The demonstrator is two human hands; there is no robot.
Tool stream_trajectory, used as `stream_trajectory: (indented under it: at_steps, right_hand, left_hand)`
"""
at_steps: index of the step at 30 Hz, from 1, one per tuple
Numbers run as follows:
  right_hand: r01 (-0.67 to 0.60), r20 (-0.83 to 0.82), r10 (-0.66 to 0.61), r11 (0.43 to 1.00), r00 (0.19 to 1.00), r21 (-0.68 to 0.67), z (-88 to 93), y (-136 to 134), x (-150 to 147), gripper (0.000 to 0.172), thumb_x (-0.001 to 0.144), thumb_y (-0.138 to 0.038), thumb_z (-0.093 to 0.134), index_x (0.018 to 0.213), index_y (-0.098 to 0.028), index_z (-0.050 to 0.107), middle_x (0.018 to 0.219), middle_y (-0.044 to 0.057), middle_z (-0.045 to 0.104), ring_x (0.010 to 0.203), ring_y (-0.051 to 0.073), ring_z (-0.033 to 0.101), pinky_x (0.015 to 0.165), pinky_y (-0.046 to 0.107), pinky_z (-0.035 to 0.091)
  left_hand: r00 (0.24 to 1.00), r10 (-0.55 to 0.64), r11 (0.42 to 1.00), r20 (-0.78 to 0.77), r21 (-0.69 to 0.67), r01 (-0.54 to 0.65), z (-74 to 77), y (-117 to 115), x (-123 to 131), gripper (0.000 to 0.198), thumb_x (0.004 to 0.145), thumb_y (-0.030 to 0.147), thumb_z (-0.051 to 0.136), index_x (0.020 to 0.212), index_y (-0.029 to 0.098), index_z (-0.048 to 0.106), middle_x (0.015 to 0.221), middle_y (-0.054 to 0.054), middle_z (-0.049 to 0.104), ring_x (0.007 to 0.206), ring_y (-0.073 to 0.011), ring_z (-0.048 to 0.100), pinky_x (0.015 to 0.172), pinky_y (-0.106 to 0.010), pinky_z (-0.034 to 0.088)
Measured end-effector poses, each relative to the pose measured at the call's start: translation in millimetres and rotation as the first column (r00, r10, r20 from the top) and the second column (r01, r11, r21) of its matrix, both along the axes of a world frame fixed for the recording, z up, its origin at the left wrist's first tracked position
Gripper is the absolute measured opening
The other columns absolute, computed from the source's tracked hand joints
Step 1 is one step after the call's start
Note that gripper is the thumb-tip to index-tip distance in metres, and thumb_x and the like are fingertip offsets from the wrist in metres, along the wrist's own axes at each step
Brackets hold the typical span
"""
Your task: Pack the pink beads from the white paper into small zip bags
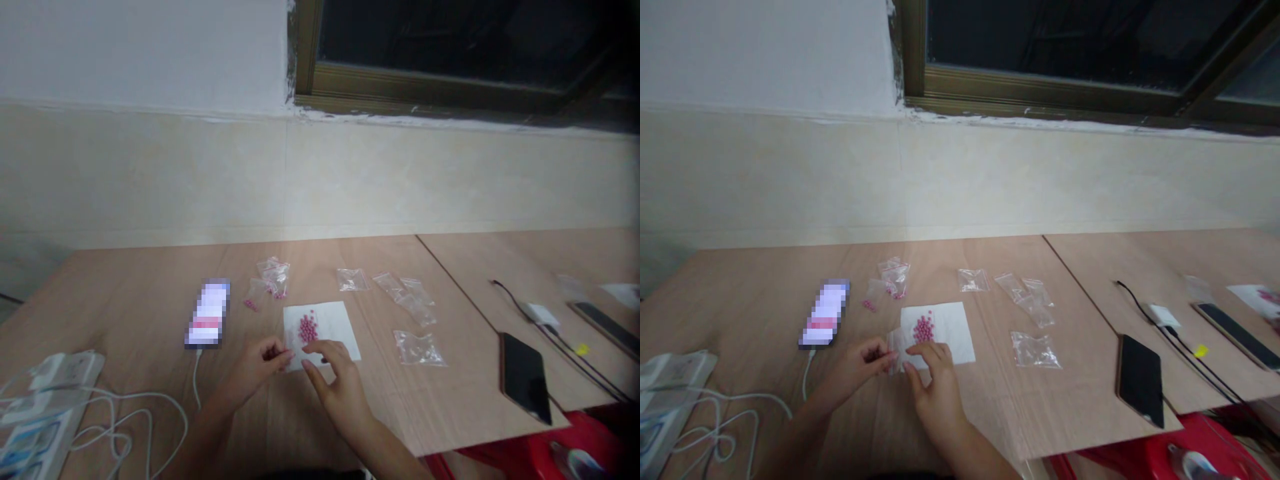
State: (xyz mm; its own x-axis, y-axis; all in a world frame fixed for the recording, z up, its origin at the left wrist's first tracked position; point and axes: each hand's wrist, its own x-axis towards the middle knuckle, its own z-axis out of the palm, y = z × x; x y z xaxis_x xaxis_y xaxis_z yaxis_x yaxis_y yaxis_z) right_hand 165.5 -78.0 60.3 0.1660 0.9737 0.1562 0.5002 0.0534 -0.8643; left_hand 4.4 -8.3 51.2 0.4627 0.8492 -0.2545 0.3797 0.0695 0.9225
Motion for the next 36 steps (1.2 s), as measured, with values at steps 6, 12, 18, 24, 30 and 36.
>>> stream_trajectory:
  at_steps: [6, 12, 18, 24, 30, 36]
  right_hand:
    - [-0.148, -0.096, 0.128, 0.958, 0.987, -0.246, 10.7, 12.1, -13.7, 0.013, 0.079, -0.020, 0.054, 0.069, -0.016, 0.062, 0.066, 0.003, 0.065, 0.062, 0.015, 0.058, 0.057, 0.024, 0.041]
    - [-0.267, -0.168, 0.225, 0.915, 0.960, -0.303, 7.8, 20.2, 0.0, 0.015, 0.074, -0.010, 0.052, 0.061, -0.015, 0.057, 0.057, 0.000, 0.059, 0.055, 0.012, 0.053, 0.052, 0.021, 0.038]
    - [-0.173, -0.085, 0.153, 0.923, 0.985, -0.343, 0.6, 15.6, 3.7, 0.017, 0.067, -0.006, 0.050, 0.054, -0.017, 0.051, 0.050, -0.003, 0.052, 0.050, 0.011, 0.048, 0.049, 0.021, 0.033]
    - [-0.148, -0.016, 0.151, 0.936, 0.988, -0.319, -4.0, 11.2, -16.0, 0.014, 0.066, -0.010, 0.051, 0.055, -0.018, 0.051, 0.053, -0.003, 0.054, 0.051, 0.010, 0.047, 0.049, 0.020, 0.031]
    - [-0.050, 0.184, 0.122, 0.933, 0.975, -0.355, -7.7, 13.9, -10.1, 0.013, 0.065, -0.011, 0.053, 0.054, -0.018, 0.050, 0.052, -0.001, 0.053, 0.049, 0.011, 0.045, 0.048, 0.022, 0.027]
    - [-0.082, 0.217, 0.168, 0.931, 0.962, -0.357, -15.8, 19.6, -9.8, 0.008, 0.074, -0.020, 0.054, 0.068, -0.016, 0.057, 0.061, 0.004, 0.061, 0.054, 0.013, 0.051, 0.049, 0.022, 0.027]
  left_hand:
    - [0.981, -0.123, 0.984, -0.152, 0.113, 0.141, -1.1, -6.8, 5.6, 0.021, 0.069, 0.022, 0.056, 0.051, 0.017, 0.045, 0.051, 0.005, 0.049, 0.052, -0.0102, 0.045, 0.049, -0.020, 0.030]
    - [0.959, -0.274, 0.961, -0.065, 0.017, 0.276, 7.2, -3.1, 1.4, 0.024, 0.076, 0.033, 0.056, 0.060, 0.016, 0.049, 0.057, 0.004, 0.054, 0.056, -0.0105, 0.050, 0.053, -0.020, 0.035]
    - [0.984, -0.135, 0.990, -0.116, 0.025, 0.139, 0.8, -3.0, -7.1, 0.017, 0.075, 0.024, 0.051, 0.062, 0.019, 0.043, 0.054, 0.007, 0.044, 0.049, -0.0087, 0.043, 0.047, -0.019, 0.033]
    - [0.981, -0.097, 0.962, -0.166, 0.237, 0.135, -12.6, -6.5, 4.6, 0.029, 0.064, 0.006, 0.053, 0.089, 0.020, 0.050, 0.078, 0.002, 0.050, 0.067, -0.0129, 0.047, 0.057, -0.023, 0.039]
    - [0.951, -0.202, 0.922, -0.233, 0.283, 0.265, -5.7, 0.3, 11.8, 0.033, 0.062, -0.002, 0.041, 0.083, 0.020, 0.054, 0.089, -0.001, 0.051, 0.083, -0.0162, 0.052, 0.072, -0.027, 0.043]
    - [0.964, -0.187, 0.916, -0.188, 0.322, 0.240, -0.2, 3.1, 15.4, 0.027, 0.065, 0.001, 0.041, 0.081, 0.018, 0.054, 0.086, -0.002, 0.051, 0.085, -0.0176, 0.052, 0.077, -0.029, 0.043]
